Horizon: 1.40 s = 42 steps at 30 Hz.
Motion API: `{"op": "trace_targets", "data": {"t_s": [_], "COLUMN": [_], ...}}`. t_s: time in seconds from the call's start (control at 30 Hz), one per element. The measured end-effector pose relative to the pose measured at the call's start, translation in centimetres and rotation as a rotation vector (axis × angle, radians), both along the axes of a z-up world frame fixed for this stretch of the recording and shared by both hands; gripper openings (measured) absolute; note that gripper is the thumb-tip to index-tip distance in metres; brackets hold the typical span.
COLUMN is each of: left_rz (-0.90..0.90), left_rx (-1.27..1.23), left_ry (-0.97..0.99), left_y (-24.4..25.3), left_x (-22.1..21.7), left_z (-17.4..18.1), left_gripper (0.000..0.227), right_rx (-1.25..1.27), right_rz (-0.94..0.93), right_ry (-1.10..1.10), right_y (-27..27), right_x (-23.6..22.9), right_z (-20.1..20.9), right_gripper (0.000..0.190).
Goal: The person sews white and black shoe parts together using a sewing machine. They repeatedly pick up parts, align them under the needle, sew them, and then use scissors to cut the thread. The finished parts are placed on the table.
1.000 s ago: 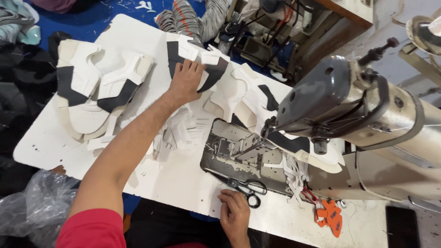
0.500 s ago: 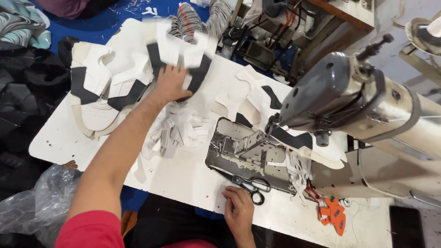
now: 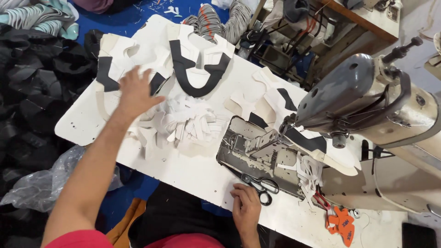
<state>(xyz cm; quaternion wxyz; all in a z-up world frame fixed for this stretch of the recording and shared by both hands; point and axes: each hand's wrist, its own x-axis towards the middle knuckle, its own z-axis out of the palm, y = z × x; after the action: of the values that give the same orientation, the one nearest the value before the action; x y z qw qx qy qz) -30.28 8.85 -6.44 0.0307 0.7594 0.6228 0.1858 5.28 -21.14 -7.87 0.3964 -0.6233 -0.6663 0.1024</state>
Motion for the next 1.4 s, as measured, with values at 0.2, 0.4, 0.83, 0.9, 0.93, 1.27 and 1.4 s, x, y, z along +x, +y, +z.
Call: {"op": "trace_targets", "data": {"t_s": [0.2, 0.4, 0.83, 0.9, 0.93, 1.27, 1.4], "left_rz": [0.001, 0.029, -0.255, -0.149, -0.149, -0.035, 0.079], "left_rx": [0.160, 0.097, 0.004, -0.027, -0.022, 0.011, -0.132], "left_ry": [0.037, -0.036, -0.088, 0.064, 0.066, -0.235, -0.089], "left_y": [-4.2, -5.1, 6.6, 7.7, 7.6, 14.1, 20.4], "left_x": [-5.8, -5.6, 15.1, 15.9, 16.0, 12.6, 9.0], "left_z": [-5.7, -4.2, -0.3, -1.0, -0.4, -4.8, -7.3], "left_gripper": [0.089, 0.088, 0.101, 0.089, 0.089, 0.102, 0.097], "right_rx": [-0.123, -0.193, -0.074, -0.042, -0.038, -0.101, -0.110], "right_rz": [-0.046, -0.064, -0.048, -0.036, -0.036, -0.059, -0.081], "right_ry": [0.100, 0.184, 0.055, 0.014, 0.016, 0.016, 0.008], "right_y": [-0.1, 0.0, 0.4, 0.5, 0.7, 0.7, 0.8], "right_x": [0.0, -0.1, 0.0, 0.1, 0.1, 0.2, 0.1], "right_z": [-0.2, 0.1, -0.5, -0.2, -0.4, -1.2, -1.2], "right_gripper": [0.017, 0.018, 0.019, 0.020, 0.020, 0.018, 0.016]}}
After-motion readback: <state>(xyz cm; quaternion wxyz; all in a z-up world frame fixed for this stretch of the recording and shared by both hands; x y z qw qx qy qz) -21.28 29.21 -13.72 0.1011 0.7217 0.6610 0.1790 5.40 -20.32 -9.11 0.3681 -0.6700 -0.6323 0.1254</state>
